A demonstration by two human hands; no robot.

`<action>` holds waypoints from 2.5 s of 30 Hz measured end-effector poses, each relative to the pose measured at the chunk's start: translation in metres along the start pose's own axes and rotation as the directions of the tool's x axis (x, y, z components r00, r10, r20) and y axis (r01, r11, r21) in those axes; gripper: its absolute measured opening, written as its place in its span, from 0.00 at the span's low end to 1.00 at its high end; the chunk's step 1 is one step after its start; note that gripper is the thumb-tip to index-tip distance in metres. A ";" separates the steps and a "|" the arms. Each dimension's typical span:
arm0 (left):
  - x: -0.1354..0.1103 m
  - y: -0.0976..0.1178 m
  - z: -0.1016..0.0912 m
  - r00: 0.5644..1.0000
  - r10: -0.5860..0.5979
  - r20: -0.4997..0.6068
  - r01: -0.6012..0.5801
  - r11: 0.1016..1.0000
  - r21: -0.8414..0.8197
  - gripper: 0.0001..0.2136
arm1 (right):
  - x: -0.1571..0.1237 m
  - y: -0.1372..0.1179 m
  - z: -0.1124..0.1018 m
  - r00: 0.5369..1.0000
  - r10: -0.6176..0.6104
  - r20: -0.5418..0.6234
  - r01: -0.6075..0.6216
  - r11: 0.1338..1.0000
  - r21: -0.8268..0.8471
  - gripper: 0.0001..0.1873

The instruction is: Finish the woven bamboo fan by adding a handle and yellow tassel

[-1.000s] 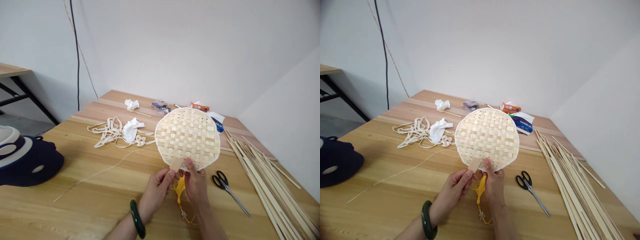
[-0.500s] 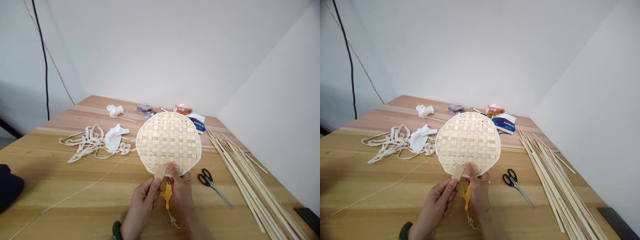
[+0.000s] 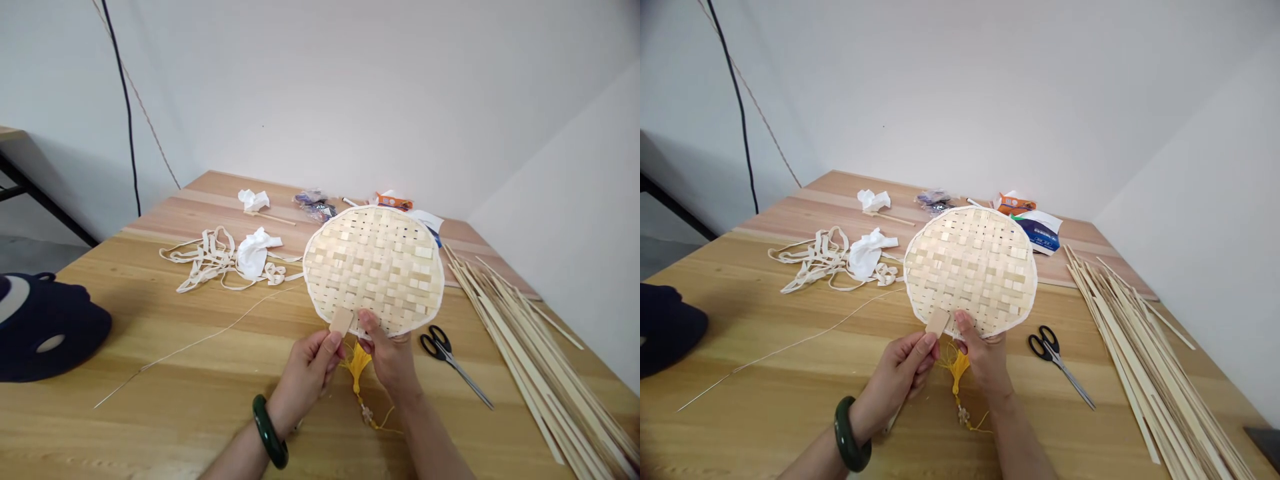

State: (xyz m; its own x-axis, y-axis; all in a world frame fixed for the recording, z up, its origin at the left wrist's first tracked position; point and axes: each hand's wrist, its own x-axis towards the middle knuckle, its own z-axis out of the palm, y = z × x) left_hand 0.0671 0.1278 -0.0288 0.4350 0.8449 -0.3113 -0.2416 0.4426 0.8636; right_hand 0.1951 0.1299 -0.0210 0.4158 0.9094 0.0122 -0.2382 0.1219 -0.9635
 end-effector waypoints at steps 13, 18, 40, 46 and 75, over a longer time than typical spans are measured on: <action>-0.001 -0.002 0.003 0.999 0.024 0.021 -0.024 0.999 0.043 0.25 | 0.001 0.000 0.000 0.986 0.110 -0.124 -0.098 0.990 0.102 0.21; -0.004 0.001 -0.001 0.998 -0.001 0.064 -0.001 0.999 0.037 0.24 | 0.003 0.004 -0.010 0.995 0.061 -0.074 -0.062 0.998 -0.010 0.14; 0.003 0.004 -0.005 0.994 0.112 0.009 -0.112 0.992 0.062 0.23 | 0.006 0.011 -0.006 0.986 0.040 0.164 -0.039 0.999 -0.008 0.16; 0.006 -0.003 -0.007 0.961 0.271 -0.051 -0.257 0.949 0.184 0.25 | -0.010 0.016 0.003 0.916 0.111 0.386 -0.088 0.993 -0.077 0.14; 0.006 0.034 -0.027 0.891 0.229 -0.391 -0.376 0.855 -0.358 0.12 | -0.038 0.027 0.031 0.734 0.311 0.604 -0.395 0.919 0.006 0.19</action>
State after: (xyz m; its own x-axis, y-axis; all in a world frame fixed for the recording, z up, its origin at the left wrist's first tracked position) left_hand 0.0381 0.1562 -0.0122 -0.0068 0.9719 -0.2353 -0.6805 0.1679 0.7132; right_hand 0.1460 0.1112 -0.0396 -0.2994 0.9453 -0.1297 -0.3885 -0.2449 -0.8883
